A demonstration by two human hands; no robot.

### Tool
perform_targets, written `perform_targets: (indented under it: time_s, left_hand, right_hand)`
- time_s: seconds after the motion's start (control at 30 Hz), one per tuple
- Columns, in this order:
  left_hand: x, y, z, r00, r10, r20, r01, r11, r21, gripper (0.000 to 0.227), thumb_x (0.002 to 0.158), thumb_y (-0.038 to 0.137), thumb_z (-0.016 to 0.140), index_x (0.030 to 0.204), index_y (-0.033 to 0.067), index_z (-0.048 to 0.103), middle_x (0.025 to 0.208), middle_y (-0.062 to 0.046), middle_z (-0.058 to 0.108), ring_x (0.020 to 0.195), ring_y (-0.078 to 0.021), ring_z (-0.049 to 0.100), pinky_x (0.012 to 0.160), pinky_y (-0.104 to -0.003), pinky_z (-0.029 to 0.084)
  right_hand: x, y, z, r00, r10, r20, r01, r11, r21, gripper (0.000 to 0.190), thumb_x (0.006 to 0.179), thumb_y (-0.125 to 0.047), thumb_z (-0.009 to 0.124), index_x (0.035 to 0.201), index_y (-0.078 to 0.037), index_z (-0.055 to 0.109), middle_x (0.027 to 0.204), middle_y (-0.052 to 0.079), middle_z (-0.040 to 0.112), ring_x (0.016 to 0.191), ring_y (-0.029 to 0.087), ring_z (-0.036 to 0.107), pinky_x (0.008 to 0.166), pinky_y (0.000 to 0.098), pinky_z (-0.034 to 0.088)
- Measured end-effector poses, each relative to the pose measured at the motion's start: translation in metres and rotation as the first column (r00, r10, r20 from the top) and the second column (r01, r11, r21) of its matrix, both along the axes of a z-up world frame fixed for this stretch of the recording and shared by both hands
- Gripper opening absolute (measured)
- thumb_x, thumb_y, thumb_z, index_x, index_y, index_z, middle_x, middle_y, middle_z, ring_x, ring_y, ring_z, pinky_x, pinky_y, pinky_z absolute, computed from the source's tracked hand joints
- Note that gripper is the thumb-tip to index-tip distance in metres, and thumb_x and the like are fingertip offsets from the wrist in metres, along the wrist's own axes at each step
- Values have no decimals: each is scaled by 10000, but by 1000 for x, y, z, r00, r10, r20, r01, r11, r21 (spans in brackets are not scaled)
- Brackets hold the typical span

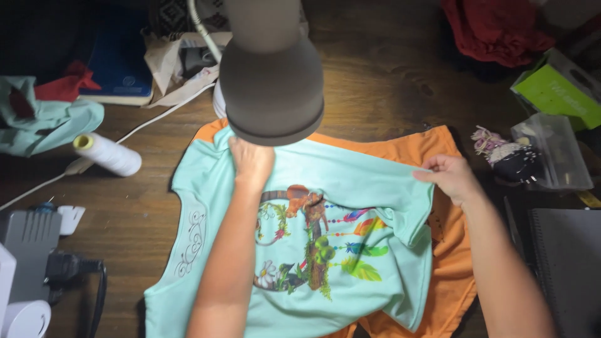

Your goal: The person lays a light green t-shirt on top of an orange t-shirt on a wooden table. They smooth out the fabric and then use a yellow measuring tape to measure the width of the green t-shirt's hem.

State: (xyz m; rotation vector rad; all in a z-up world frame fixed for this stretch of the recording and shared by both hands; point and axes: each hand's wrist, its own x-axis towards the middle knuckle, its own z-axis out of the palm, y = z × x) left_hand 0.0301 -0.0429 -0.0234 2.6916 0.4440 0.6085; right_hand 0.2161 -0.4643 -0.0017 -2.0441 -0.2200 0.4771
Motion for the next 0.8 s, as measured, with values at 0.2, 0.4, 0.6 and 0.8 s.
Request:
perform_targets:
  time_s: [0.2,0.4,0.6,0.8]
  left_hand:
    - [11,2,5,997,-38,69,35,999,42,239,979,217,551,1127,161,730,1039,-46,660,995,-306,606,874,-529,483]
    - [14,-7,14,991,-54,125,41,994,103,195,945,235,618,1083,180,743,970,-30,705,919,-279,667,835,-463,527]
    - [22,-18,23,982,-75,173,48,987,154,156,910,252,685,1039,199,757,901,-14,750,843,-252,728,796,-396,571]
    - [4,-46,44,957,-243,-157,246,969,0,689,922,647,557,1475,237,539,1376,-139,654,1025,-406,730,802,-524,552]
  right_hand:
    - [57,29,-5,967,-100,234,98,995,18,321,675,-29,892,949,-85,734,810,-4,662,708,38,627,690,180,542]
    - [75,55,-9,927,-199,318,215,976,-17,302,655,28,847,915,-74,734,763,44,662,696,129,648,693,265,537]
    - [68,58,-24,794,-42,606,219,950,-221,212,795,-16,840,919,-175,777,850,-7,750,809,179,741,736,290,570]
    - [19,2,-26,821,-288,493,251,958,141,153,955,-52,778,1075,-94,694,878,65,721,835,133,698,802,281,559]
